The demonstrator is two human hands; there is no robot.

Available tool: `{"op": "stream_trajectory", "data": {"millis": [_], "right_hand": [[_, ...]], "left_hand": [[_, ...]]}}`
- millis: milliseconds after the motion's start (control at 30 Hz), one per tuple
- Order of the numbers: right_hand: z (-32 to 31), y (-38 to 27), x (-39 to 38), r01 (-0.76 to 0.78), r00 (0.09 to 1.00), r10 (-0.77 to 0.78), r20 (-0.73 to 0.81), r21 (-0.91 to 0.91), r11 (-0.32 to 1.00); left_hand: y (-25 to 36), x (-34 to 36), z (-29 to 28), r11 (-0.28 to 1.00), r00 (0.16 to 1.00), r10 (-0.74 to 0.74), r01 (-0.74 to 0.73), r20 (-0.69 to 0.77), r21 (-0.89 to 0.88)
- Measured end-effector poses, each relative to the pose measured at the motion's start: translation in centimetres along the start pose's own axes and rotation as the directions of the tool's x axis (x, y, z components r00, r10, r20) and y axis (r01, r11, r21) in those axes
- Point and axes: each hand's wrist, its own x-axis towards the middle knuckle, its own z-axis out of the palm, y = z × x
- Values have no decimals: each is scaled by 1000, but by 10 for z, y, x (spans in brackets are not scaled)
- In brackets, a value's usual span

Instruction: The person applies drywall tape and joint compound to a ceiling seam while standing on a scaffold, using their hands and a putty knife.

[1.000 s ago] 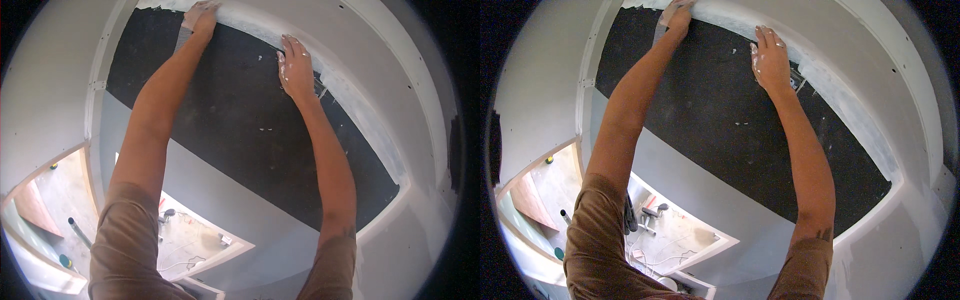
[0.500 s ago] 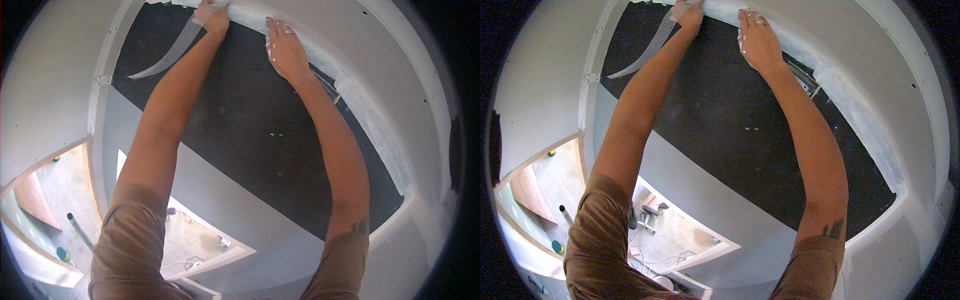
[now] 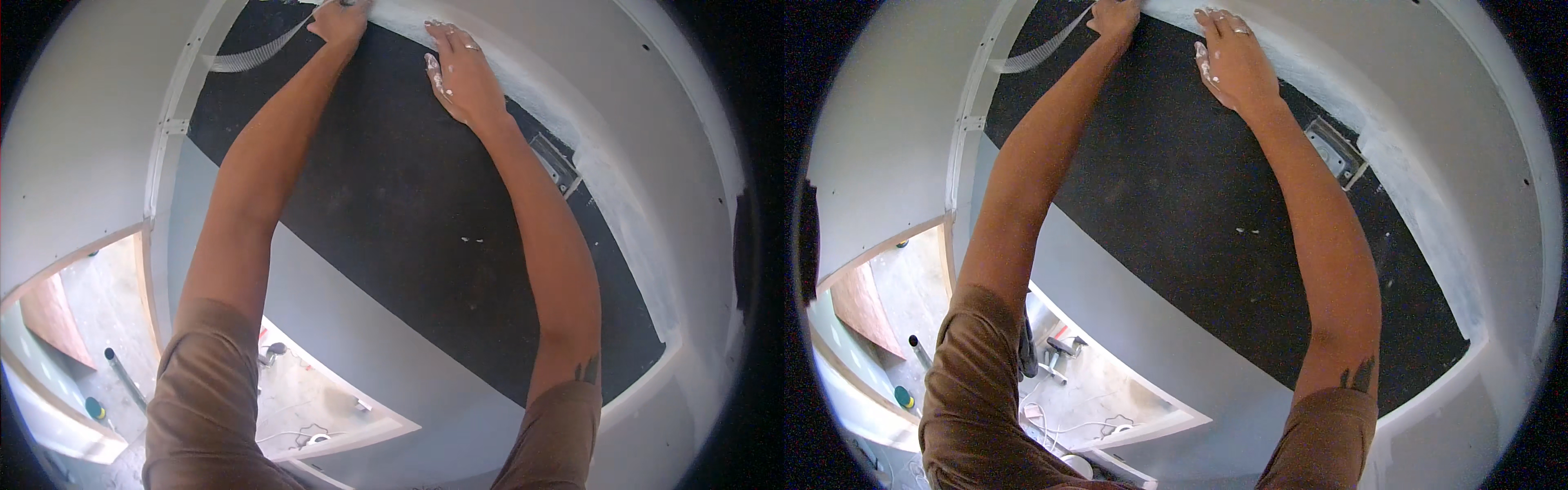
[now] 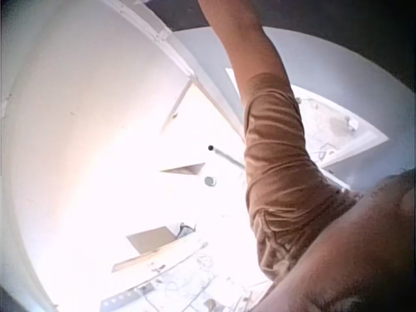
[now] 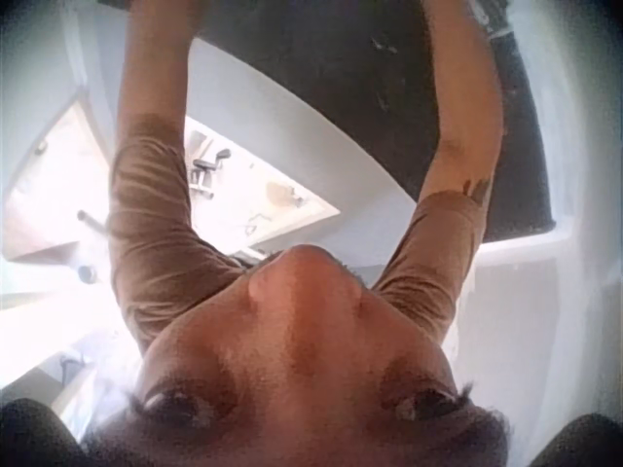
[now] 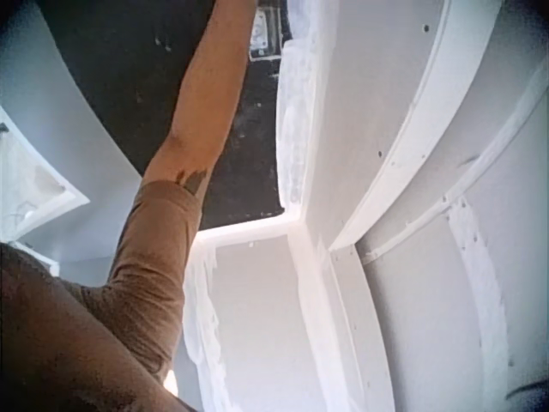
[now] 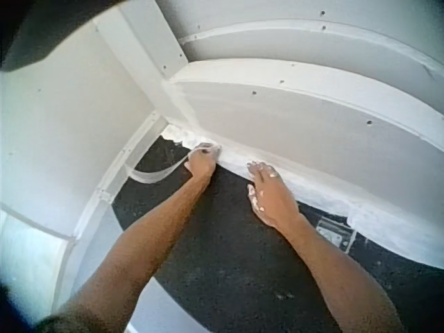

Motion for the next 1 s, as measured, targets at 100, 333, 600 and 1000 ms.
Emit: {"op": "stream_trajectory", "data": {"millis": [100, 333, 600, 1000], "right_hand": [[-6, -10, 8, -12, 1000, 12, 10, 1, 1000], [-8, -9, 4, 4, 997, 7, 72, -152, 988], [-5, -17, 9, 8, 993, 14, 116, -191, 981], [10, -4, 1, 22, 994, 1, 108, -206, 978]], "left_hand": [[-12, 26, -1, 973, 998, 35, -23, -51, 229], [-48, 81, -22, 771, 832, -207, 463, 515, -438], [-121, 155, -40, 679, 903, -324, 430, 282, -596], [-122, 157, -19, 977, 980, -196, 193, -27, -89]]}}
